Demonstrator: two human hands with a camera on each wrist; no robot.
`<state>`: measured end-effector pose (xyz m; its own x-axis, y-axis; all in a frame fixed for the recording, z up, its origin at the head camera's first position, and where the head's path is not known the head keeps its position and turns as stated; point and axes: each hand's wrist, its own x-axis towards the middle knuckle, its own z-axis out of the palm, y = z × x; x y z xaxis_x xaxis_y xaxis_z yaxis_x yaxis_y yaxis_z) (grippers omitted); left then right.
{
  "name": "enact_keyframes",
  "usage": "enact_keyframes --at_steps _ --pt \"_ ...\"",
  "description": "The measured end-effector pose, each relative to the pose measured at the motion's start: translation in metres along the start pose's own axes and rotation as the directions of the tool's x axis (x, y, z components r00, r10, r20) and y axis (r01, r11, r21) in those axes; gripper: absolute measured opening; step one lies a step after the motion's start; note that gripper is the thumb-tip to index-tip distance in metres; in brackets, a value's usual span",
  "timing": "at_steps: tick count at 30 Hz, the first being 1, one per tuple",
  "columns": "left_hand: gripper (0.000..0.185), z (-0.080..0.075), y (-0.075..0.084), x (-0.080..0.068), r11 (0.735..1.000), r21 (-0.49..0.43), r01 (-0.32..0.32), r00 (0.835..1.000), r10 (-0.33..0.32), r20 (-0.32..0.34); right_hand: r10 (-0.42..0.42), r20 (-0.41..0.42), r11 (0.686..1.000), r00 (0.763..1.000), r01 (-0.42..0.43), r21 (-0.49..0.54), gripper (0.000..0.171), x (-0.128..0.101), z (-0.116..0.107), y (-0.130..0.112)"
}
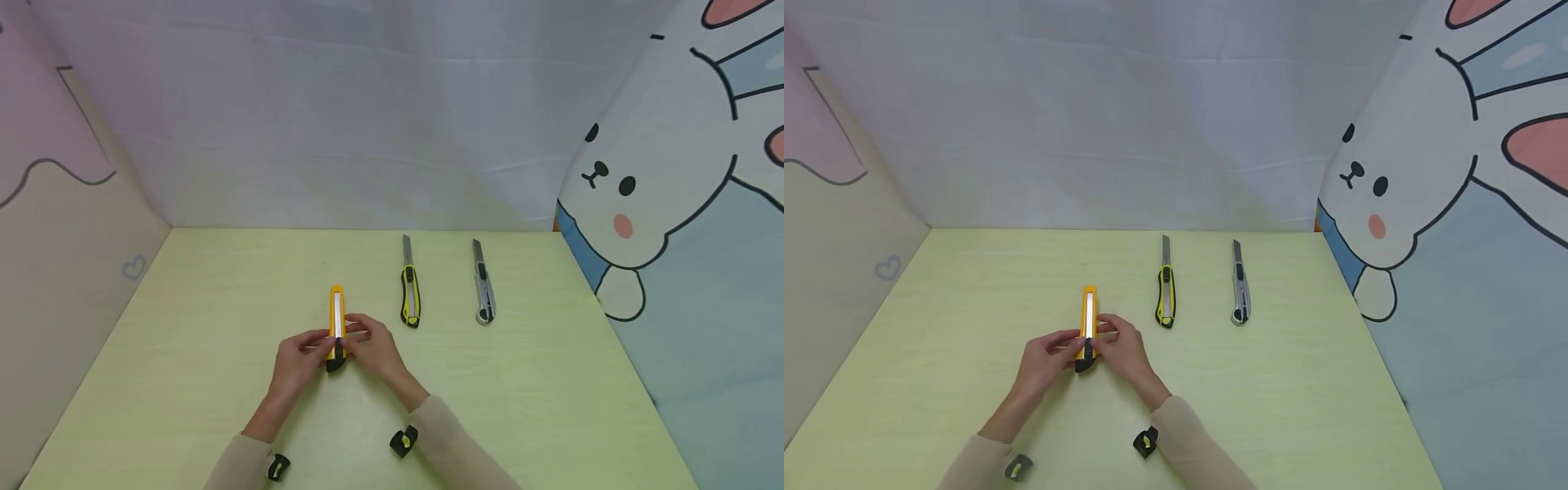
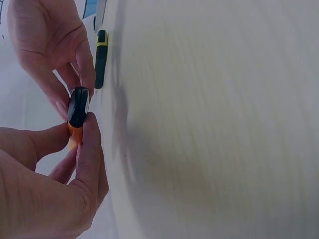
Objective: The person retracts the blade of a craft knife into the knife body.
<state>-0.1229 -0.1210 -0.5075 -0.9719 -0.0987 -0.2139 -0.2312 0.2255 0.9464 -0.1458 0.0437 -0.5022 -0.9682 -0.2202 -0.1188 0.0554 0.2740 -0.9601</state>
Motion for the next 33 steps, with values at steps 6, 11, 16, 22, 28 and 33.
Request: enact_keyframes --at_steps 6,11,16,22,28,33 --pt "0.030 -0.006 -0.005 -0.001 1.000 0.028 0.000 1.000 0.001 -0.005 -0.013 0.023 1.000 1.000 0.012 0.012 0.042 0.000 0.007 0.002" --pt "0.029 -0.008 -0.007 0.000 0.998 0.055 0.001 1.000 -0.001 -0.005 0.014 0.019 1.000 1.000 -0.014 -0.025 0.042 0.000 0.012 0.002" --pt "0.029 -0.011 -0.009 0.000 0.996 0.084 -0.012 1.000 0.012 0.004 0.025 0.018 0.999 1.000 -0.024 -0.043 0.042 -0.001 0.016 0.003" --pt "0.027 -0.013 -0.009 0.000 0.987 0.155 -0.045 0.999 0.044 0.008 -0.006 0.022 0.998 1.000 0.008 -0.059 0.043 -0.002 0.018 0.006" --pt "0.028 -0.016 -0.009 0.000 0.979 0.194 -0.060 0.998 0.058 0.017 -0.018 0.018 0.998 1.000 0.019 -0.065 0.044 -0.003 0.022 0.007" --pt "0.030 -0.019 -0.010 0.000 0.972 0.220 -0.079 0.997 0.075 0.027 -0.008 0.017 0.998 1.000 0.009 -0.069 0.044 -0.004 0.025 0.007"
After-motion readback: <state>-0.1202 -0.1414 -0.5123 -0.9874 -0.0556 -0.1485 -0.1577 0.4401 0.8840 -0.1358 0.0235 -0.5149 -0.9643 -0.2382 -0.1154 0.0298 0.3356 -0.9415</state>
